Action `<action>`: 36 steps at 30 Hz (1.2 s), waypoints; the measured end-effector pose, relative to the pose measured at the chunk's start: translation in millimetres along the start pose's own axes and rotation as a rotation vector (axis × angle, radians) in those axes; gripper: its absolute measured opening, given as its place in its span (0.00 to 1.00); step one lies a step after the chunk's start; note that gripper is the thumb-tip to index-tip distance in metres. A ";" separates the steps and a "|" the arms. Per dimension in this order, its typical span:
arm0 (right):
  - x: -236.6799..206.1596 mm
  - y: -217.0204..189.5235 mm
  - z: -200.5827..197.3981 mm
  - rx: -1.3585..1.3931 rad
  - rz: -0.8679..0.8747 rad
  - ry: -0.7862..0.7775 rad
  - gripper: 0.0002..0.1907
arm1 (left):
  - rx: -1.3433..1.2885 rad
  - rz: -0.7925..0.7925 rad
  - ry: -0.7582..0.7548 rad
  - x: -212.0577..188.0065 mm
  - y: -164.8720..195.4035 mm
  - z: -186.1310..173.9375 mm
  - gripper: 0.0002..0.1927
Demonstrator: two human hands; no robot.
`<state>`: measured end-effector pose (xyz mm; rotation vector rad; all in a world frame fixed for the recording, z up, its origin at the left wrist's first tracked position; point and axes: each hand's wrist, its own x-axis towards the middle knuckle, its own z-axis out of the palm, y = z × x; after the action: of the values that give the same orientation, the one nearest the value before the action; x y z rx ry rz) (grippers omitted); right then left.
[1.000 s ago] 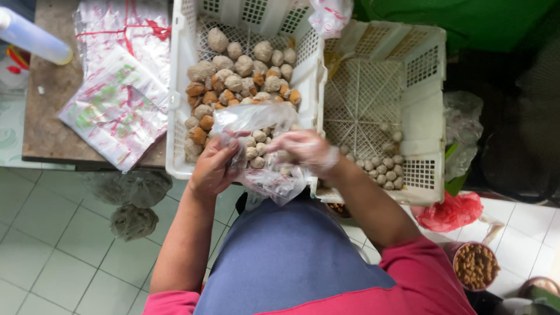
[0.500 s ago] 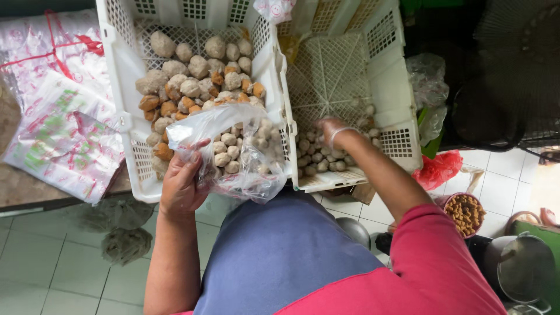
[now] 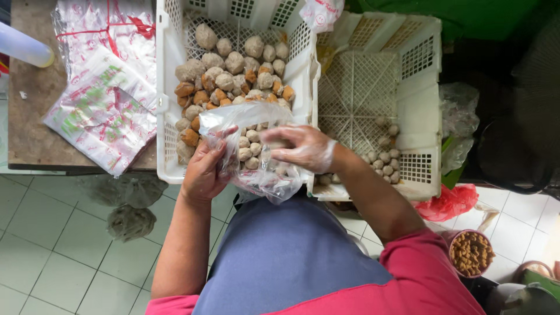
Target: The person holds a clear plastic bag open and picks round meatballs one at a time from a plastic crate, filling the bag. They then carry the filled bag across the room, tie it closed, and place it on the table next to the crates.
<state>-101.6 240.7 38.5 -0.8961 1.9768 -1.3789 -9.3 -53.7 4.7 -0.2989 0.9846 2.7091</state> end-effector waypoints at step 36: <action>-31.6 109.1 -62.1 0.041 0.424 0.414 0.22 | -0.067 0.086 -0.101 -7.2 -5.1 -8.7 0.22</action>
<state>-151.5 327.9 -43.2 -0.1508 2.2590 -1.4186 -0.1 -56.7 -3.0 -0.1325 0.8996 2.8081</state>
